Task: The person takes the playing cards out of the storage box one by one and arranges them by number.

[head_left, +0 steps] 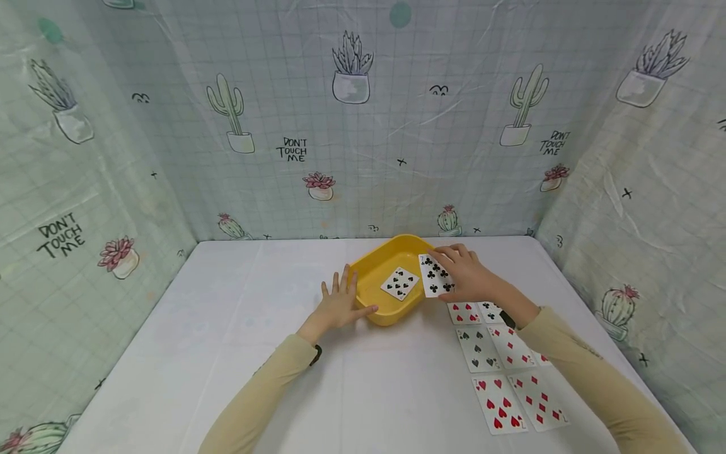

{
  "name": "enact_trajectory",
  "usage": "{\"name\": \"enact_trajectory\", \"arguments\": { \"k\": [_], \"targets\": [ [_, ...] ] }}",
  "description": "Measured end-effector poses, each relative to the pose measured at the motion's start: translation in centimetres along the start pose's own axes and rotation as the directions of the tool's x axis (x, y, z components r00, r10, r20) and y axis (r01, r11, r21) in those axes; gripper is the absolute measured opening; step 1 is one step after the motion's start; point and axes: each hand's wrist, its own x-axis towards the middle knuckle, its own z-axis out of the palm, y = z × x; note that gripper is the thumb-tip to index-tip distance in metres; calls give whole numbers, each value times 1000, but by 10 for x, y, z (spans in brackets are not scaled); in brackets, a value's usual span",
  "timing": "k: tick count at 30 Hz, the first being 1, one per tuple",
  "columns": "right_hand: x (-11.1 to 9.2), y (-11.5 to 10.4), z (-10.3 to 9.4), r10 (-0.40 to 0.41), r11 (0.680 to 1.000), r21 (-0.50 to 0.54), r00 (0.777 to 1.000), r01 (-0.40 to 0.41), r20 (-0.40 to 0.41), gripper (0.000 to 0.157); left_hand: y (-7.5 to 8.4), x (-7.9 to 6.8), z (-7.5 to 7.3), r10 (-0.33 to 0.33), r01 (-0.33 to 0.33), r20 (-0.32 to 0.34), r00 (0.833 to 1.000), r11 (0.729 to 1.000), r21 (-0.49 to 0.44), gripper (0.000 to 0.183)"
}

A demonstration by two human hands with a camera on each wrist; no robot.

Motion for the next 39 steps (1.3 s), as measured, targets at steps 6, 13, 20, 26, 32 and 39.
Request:
{"name": "enact_trajectory", "arguments": {
  "k": [6, 13, 20, 26, 32, 39],
  "targets": [
    [-28, -2, -2, -39, 999, -28, 999, 38, -25, 93, -1, 0, -1, -3, 3, 6, 1000, 1000, 12, 102],
    [-65, 1, 3, -14, 1000, -7, 1000, 14, -20, 93, -1, -1, 0, 4, -4, -2, 1000, 1000, 0, 103],
    [-104, 12, 13, 27, 1000, 16, 999, -27, -25, 93, -2, -1, 2, 18, -18, -4, 1000, 1000, -12, 106],
    [-134, 20, 18, 45, 999, 15, 999, -45, -25, 93, -1, -2, 0, 12, -12, 3, 1000, 1000, 7, 103],
    [-157, 22, 20, 47, 999, 10, 998, -47, -33, 96, 0, -2, 0, 15, -15, 6, 1000, 1000, 12, 103],
    [-179, 23, 23, 84, 996, 34, 996, -83, -21, 100, 0, -1, 0, 16, -16, 1, 1000, 1000, 6, 103]
  ]
}}
